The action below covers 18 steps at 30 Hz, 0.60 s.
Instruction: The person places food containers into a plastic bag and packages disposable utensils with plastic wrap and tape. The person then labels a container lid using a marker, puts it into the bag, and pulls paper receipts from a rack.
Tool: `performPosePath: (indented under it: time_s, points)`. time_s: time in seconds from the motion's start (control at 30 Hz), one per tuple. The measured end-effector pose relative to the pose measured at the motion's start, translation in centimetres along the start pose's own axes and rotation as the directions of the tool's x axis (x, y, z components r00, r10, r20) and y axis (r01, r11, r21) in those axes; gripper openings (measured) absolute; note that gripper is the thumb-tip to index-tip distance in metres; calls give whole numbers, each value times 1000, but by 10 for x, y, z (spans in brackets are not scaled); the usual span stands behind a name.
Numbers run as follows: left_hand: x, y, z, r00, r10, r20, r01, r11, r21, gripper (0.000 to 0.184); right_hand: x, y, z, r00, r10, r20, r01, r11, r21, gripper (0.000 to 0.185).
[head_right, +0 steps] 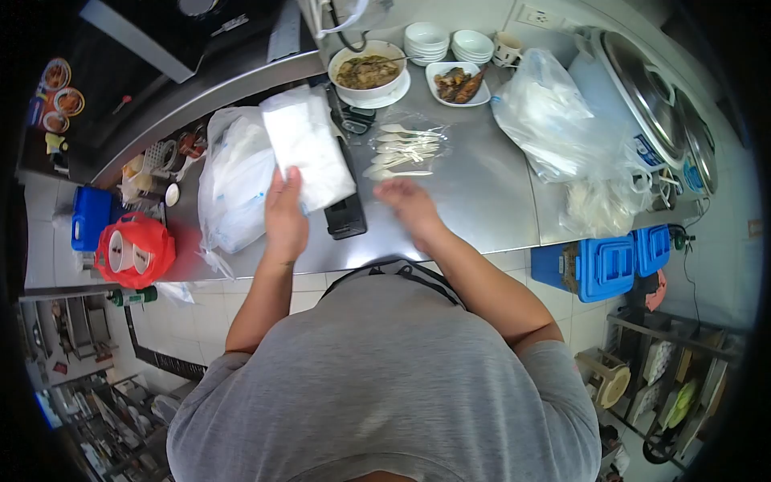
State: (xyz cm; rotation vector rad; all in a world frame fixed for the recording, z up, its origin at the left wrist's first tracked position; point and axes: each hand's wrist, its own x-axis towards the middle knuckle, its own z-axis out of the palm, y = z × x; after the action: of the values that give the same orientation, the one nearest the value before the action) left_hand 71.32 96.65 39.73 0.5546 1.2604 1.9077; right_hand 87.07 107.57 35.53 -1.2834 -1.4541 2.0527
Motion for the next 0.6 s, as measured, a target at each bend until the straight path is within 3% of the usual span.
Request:
performPosePath:
  time_s: [0.1, 0.2, 0.3, 0.4, 0.5, 0.6]
  points:
    - [2, 14, -31, 996, 37, -83, -35, 999, 25, 36, 16, 31, 28, 959, 194, 208, -163, 974, -156, 46]
    - [-2, 13, -48, 986, 15, -163, -18, 1000, -17, 36, 25, 46, 58, 925, 356, 135, -338, 931, -137, 41]
    - [-8, 12, -53, 982, 3, -190, -12, 999, -43, 38, 32, 59, 71, 918, 348, 191, -351, 936, -18, 38]
    - [-15, 7, -56, 975, -33, -220, 28, 999, -28, 40, 20, 55, 75, 927, 364, 92, -372, 924, 89, 32]
    - [-17, -2, -64, 968, -41, -246, 29, 998, -50, 40, -7, 44, 73, 965, 253, 63, -257, 964, 63, 32]
    - [-19, -10, -69, 963, -54, -263, 35, 996, -79, 41, -27, 36, 71, 964, 249, 96, -257, 962, 90, 27]
